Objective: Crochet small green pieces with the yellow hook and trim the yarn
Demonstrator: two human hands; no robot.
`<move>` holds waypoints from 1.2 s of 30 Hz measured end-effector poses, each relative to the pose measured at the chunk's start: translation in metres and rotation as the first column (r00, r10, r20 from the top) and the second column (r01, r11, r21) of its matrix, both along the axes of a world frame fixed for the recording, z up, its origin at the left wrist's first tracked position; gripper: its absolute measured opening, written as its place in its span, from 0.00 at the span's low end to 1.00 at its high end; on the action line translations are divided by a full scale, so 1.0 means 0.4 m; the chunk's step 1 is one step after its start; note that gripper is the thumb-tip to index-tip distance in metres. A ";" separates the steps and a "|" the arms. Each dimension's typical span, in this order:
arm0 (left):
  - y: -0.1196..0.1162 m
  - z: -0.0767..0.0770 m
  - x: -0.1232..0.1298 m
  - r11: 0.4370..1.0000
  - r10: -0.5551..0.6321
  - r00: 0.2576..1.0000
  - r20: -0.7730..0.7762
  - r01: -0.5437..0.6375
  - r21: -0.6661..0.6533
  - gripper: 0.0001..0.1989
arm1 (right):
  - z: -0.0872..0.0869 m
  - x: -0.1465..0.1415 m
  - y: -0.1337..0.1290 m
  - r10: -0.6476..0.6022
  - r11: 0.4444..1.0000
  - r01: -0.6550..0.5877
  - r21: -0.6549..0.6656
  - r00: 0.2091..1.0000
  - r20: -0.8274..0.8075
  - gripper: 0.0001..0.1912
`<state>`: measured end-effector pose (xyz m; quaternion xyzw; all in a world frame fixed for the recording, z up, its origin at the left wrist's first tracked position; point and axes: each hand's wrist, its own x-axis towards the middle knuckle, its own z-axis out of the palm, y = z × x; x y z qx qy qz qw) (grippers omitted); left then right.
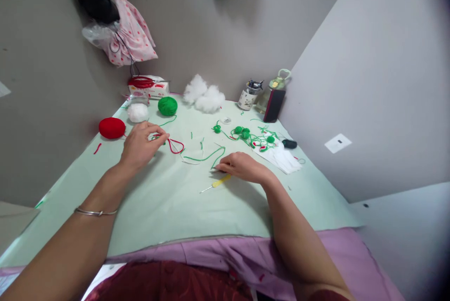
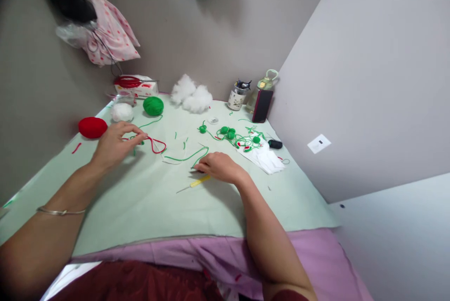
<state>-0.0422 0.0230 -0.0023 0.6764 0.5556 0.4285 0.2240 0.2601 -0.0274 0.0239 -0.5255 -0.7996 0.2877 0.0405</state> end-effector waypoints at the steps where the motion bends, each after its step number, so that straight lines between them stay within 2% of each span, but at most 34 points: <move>1: 0.001 -0.007 0.001 1.000 -0.001 0.999 -0.045 0.002 0.030 0.09 | -0.002 0.001 0.002 -0.017 1.000 0.017 0.011 1.000 0.002 0.21; 2: -0.001 -0.016 0.007 0.998 -0.030 0.996 -0.083 0.033 0.044 0.09 | -0.001 0.005 0.003 -0.042 0.999 0.043 0.028 0.999 -0.013 0.21; 5: -0.019 -0.050 0.046 0.974 -0.213 0.957 -0.197 0.223 0.029 0.09 | 0.009 0.034 0.006 -0.128 0.985 0.132 0.111 0.991 -0.039 0.24; 9: -0.045 -0.088 0.093 0.932 -0.345 0.886 -0.308 0.363 0.003 0.07 | 0.008 0.073 0.015 -0.150 0.981 0.140 0.133 0.986 0.069 0.22; 11: -0.049 -0.096 0.103 0.926 -0.355 0.871 -0.341 0.377 -0.002 0.07 | -0.008 0.072 0.028 -0.189 0.970 0.169 0.174 0.976 0.107 0.19; 15: -0.045 -0.100 0.111 0.935 -0.332 0.871 -0.362 0.354 -0.006 0.05 | -0.060 0.030 0.070 -0.327 0.897 0.270 0.349 0.938 0.116 0.15; 17: -0.041 -0.100 0.117 0.940 -0.323 0.878 -0.354 0.340 -0.014 0.04 | -0.085 0.003 0.094 -0.368 0.872 0.300 0.388 0.923 0.114 0.14; 23: -0.041 -0.091 0.126 0.943 -0.328 0.909 -0.257 0.330 -0.036 0.06 | -0.118 -0.041 0.120 -0.388 0.859 0.340 0.382 0.920 0.052 0.10; 27: -0.049 -0.076 0.121 0.957 -0.289 0.948 -0.131 0.287 -0.032 0.07 | -0.120 -0.039 0.121 -0.430 0.827 0.446 0.343 0.894 -0.128 0.07; 31: -0.059 -0.068 0.117 0.948 -0.302 0.952 0.043 0.305 -0.095 0.06 | -0.119 -0.013 0.138 -0.442 0.805 0.558 0.203 0.791 -0.424 0.07; 33: -0.062 -0.070 0.118 0.928 -0.332 0.935 0.124 0.347 -0.134 0.09 | -0.115 0.009 0.147 -0.436 0.803 0.588 0.098 0.691 -0.577 0.09; 36: -0.067 -0.074 0.121 0.898 -0.372 0.907 0.195 0.405 -0.173 0.11 | -0.102 0.049 0.152 -0.427 0.790 0.612 -0.046 0.495 -0.757 0.14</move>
